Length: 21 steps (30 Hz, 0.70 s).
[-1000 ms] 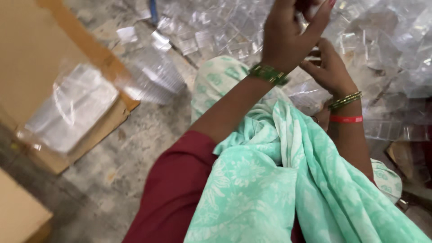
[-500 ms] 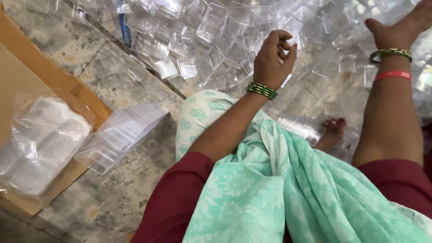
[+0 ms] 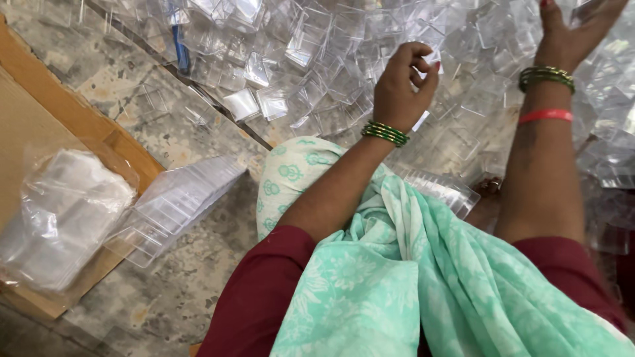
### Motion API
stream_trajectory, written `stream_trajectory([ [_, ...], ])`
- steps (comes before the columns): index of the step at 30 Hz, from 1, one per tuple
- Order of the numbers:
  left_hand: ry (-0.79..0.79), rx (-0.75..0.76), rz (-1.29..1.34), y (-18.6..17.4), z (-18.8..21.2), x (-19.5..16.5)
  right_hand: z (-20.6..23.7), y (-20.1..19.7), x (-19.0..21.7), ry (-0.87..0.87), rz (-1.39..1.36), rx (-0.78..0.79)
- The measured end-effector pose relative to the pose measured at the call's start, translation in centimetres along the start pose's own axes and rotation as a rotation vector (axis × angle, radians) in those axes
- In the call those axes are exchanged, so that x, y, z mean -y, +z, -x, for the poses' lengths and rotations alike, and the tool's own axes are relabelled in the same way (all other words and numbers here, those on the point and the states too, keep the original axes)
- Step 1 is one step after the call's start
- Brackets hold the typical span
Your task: The person sits on the floor and repeatedly separates individual clear plastic containers from a connected strip by hand. They pull each unit apart and place it into a growing pile on the floor.
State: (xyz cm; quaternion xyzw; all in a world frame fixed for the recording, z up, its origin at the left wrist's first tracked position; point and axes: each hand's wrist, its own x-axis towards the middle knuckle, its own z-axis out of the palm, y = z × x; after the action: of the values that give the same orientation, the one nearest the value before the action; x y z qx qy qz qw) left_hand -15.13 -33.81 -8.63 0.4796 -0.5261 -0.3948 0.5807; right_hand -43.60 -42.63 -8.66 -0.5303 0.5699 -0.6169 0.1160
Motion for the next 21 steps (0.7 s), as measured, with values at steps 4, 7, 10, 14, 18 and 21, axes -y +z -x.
stream_trajectory([
  [4,0.012,-0.011,0.029,-0.4,-0.5,-0.1,1.5,-1.5,1.7,-0.095,0.001,0.115],
  [7,0.036,0.011,0.075,-0.8,-1.2,-0.7,3.7,-3.4,5.4,0.249,-0.298,0.14],
  [10,0.145,0.066,0.168,-1.9,-1.9,-1.4,6.9,-5.5,10.6,0.199,-0.03,0.301],
  [14,0.257,0.337,0.141,-3.8,-2.2,-2.1,11.1,-8.2,17.4,0.361,0.311,0.537],
  [18,0.146,0.854,0.111,-4.8,-0.9,-2.1,11.2,-9.9,22.5,0.175,0.433,0.802],
  [21,-0.032,1.071,-0.01,-4.4,1.4,-1.9,9.5,-9.8,25.3,0.115,0.421,0.896],
])
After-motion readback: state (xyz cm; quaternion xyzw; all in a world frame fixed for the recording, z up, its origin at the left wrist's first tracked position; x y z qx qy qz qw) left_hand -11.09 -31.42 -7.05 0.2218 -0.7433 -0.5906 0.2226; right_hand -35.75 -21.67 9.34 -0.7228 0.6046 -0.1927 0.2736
